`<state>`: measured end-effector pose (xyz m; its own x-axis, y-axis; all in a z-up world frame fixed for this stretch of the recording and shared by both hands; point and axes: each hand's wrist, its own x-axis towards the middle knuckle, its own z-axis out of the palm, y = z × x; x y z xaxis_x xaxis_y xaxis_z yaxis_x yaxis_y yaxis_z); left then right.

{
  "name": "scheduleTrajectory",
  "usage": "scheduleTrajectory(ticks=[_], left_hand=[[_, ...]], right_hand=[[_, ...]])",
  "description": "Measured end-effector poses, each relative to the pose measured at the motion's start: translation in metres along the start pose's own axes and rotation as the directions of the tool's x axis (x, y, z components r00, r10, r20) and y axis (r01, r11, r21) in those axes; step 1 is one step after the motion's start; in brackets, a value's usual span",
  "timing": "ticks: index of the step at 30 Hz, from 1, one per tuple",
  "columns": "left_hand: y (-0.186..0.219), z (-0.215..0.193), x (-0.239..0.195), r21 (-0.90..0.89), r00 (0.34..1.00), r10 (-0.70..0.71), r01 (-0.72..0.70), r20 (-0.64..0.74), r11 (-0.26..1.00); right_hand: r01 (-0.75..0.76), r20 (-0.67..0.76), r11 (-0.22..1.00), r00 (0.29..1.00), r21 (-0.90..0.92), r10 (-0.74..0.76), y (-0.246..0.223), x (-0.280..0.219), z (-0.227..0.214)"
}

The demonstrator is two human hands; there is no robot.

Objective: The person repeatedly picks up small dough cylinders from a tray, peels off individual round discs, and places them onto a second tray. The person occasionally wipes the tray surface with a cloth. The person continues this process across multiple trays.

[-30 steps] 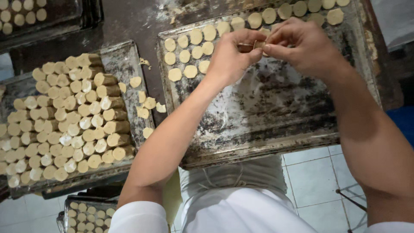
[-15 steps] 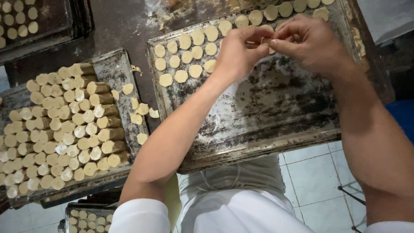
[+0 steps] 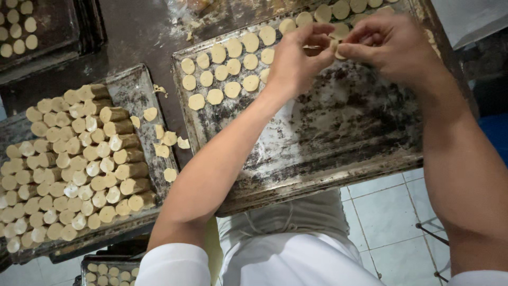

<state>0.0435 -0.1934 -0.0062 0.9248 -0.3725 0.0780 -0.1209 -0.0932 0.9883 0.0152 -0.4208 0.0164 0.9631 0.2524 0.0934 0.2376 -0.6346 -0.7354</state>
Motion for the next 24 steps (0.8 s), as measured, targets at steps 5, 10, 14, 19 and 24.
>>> scheduleTrajectory(ticks=[5,10,14,19,24], left_hand=[[0.001,0.011,0.007,0.077,0.996,0.039,-0.033,-0.079,0.996],[0.003,0.013,0.006,0.091,0.995,0.038,-0.03,-0.094,0.995],[0.004,0.012,0.008,0.118,0.993,0.065,-0.054,-0.097,0.992],[-0.001,0.022,0.018,0.135,0.989,0.136,-0.128,-0.056,0.983],[-0.007,0.04,0.03,0.106,0.997,0.073,-0.07,-0.027,0.992]], right_hand=[[0.054,-0.042,0.998,0.998,0.014,-0.053,-0.01,-0.001,-0.007],[0.179,-0.035,0.976,0.984,0.123,-0.176,0.003,-0.003,-0.009],[-0.058,-0.072,0.968,0.997,-0.245,0.041,0.008,-0.002,-0.011],[-0.028,-0.083,0.998,0.996,-0.064,0.023,0.005,-0.01,-0.02],[-0.017,-0.1,1.0,0.995,-0.01,0.015,0.019,-0.016,-0.026]])
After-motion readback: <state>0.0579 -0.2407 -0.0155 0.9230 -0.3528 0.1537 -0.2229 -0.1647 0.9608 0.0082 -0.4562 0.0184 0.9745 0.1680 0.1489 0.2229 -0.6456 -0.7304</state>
